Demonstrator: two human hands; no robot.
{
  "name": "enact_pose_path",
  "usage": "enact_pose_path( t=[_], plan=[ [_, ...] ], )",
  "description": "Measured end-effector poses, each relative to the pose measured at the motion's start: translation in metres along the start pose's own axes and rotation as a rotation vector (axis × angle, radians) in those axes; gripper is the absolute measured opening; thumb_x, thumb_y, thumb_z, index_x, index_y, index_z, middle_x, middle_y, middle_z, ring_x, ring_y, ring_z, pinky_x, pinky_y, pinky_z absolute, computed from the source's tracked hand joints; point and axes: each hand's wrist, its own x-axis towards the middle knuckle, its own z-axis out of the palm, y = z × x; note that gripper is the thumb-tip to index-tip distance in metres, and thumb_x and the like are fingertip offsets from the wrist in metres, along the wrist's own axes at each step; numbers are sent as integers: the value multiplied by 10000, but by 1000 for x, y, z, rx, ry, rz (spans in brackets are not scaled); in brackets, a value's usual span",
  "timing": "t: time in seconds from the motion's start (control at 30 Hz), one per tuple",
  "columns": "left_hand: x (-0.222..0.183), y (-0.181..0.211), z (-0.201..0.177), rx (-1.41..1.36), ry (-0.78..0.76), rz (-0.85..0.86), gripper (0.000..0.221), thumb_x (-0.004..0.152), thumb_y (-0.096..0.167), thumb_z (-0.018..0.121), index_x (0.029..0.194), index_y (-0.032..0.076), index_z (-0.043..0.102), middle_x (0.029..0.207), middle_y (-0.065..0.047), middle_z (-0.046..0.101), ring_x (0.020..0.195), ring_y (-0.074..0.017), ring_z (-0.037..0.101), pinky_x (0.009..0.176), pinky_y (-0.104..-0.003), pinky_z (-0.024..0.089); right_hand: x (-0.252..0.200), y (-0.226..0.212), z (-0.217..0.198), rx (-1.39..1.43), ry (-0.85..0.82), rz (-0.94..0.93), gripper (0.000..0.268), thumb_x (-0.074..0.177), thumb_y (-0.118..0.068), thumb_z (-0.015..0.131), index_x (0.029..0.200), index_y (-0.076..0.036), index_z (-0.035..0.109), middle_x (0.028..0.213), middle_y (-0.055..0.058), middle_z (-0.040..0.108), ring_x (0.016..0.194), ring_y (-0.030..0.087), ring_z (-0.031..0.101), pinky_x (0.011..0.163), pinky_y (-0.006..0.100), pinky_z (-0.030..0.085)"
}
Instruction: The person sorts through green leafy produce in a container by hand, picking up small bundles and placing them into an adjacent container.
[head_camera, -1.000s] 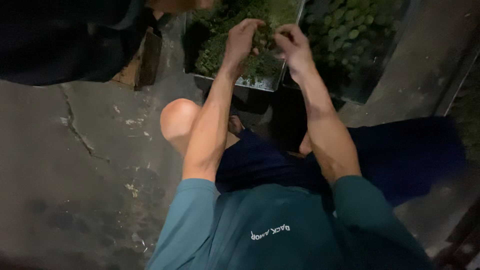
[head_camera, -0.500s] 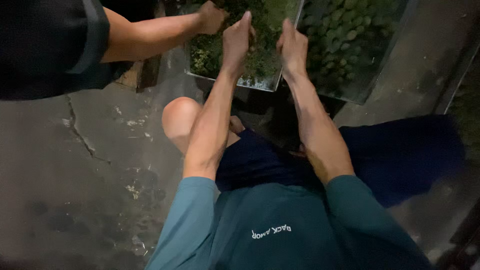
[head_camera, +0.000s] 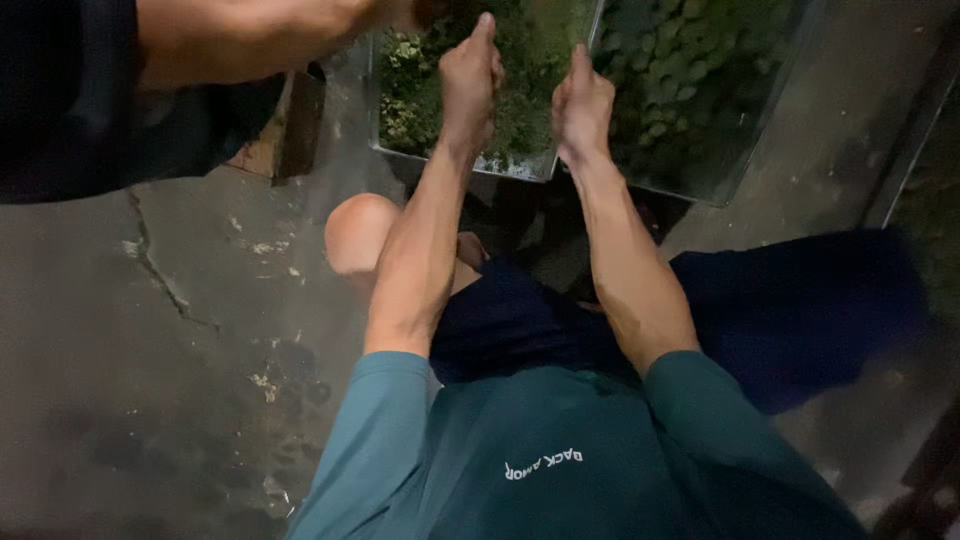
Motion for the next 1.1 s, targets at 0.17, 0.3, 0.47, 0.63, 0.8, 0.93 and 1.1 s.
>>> enact_pose_path(
  t=[0.17,0.3,0.47,0.63,0.8,0.93,1.1],
  plan=[
    [-14,34,6,-3,-75,-190,396,1090,435,527,976,95,696,840,-34,676,733,-142,654,652,-370,560,-34,-72,19,-245,-11,165,311,1136,-284,506,861,-140,529,765,1,520,639,106,489,575,289,427],
    [-21,70,16,-18,-132,-143,313,1079,414,570,1121,138,710,951,-13,748,689,-105,667,520,-298,476,-44,-97,11,242,-109,228,166,1096,-225,516,1106,-128,650,999,64,713,814,148,681,675,303,540],
    [-19,58,8,-171,-28,-126,394,1095,443,564,878,121,630,789,-29,637,600,-91,549,483,-320,395,-20,-36,-9,350,-85,165,340,1160,-376,534,927,-131,577,890,60,649,668,132,550,556,315,414],
    [-15,35,4,9,-14,-144,500,1131,425,620,751,126,491,640,-16,458,504,-97,371,461,-328,300,-11,-19,12,-94,30,95,491,1176,-437,535,778,-174,419,685,-7,355,546,101,309,535,374,316],
    [-23,56,10,-59,-156,-323,286,1048,336,576,1084,98,729,867,-50,697,680,-124,643,606,-352,528,-43,-88,11,-139,-84,220,170,1067,-305,577,983,-157,574,908,18,621,752,114,591,671,326,491],
    [-26,65,13,-61,-34,-258,310,1047,379,605,1077,85,698,878,-43,683,649,-114,607,534,-336,438,-40,-86,-1,337,-63,246,226,1110,-336,575,1178,-124,612,996,81,695,766,159,618,650,318,473],
    [-22,45,5,-150,34,-251,431,1085,450,585,846,92,612,721,-31,592,568,-116,493,494,-344,382,-19,-34,-5,243,-55,190,410,1165,-428,549,893,-124,512,819,36,566,617,121,461,525,321,362]
  ],
)
